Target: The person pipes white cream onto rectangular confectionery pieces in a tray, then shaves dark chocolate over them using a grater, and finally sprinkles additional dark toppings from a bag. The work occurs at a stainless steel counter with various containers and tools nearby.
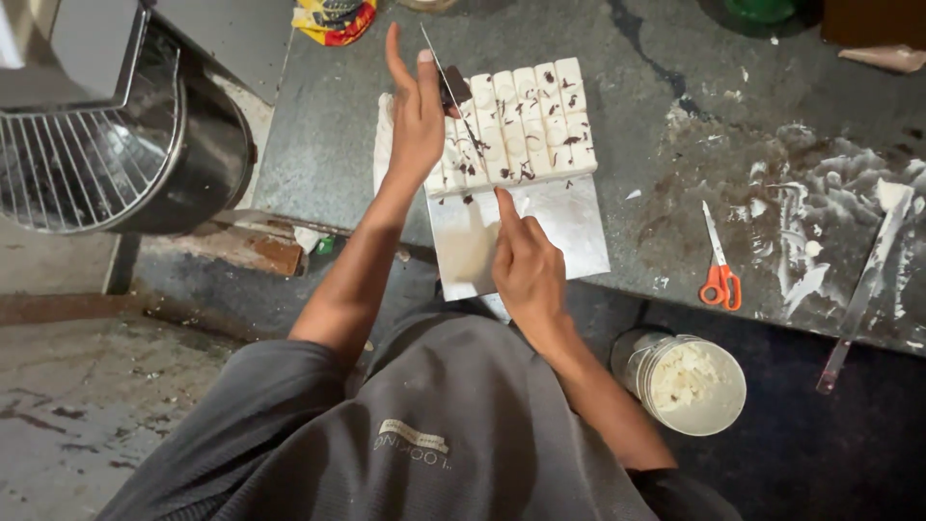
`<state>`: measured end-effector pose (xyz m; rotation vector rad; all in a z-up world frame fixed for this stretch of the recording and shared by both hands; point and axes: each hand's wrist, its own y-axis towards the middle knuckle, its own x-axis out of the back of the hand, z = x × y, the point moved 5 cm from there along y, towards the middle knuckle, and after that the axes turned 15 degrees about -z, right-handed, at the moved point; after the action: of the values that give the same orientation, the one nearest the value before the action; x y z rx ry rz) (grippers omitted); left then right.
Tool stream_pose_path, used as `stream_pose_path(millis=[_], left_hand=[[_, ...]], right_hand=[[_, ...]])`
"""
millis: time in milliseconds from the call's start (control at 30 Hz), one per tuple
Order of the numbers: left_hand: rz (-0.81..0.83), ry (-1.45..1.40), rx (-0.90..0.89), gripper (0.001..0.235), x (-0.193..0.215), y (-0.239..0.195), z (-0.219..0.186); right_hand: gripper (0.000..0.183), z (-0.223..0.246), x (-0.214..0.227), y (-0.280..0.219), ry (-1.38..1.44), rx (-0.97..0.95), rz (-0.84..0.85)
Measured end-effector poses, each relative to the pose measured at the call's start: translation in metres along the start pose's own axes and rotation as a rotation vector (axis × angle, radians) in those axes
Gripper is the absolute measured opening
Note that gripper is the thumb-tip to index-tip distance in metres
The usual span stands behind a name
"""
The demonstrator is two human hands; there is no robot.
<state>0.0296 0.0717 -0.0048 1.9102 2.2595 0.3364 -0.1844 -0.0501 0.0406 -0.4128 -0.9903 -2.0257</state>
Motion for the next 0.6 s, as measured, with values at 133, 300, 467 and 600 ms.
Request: stream_pose_path(millis=[133,300,467,600], left_hand=[[0.067,-0.041,-0.044,0.064,-0.012,0.002,0.002],[0.106,0.001,-0.030,0.068,-0.022,0.012,0.010],[0.118,0.005,-0.031,0.069,-0.032,0.024,0.017],[0.149,0.065,-0.009,0.074,-0.042,0.025,0.025]], right_hand=[[0.053,-0.019,-0.017,0.011,0.011,-0.061,-0.002],[0.053,-0.036,-0.027,0.028,0.043,-0.110,-0.042],[0.054,-0.034,-0.031,0.033,0.058,-0.127,-0.005],[0.051,-0.037,-0.032,0.040,0.039,-0.137,-0.042]])
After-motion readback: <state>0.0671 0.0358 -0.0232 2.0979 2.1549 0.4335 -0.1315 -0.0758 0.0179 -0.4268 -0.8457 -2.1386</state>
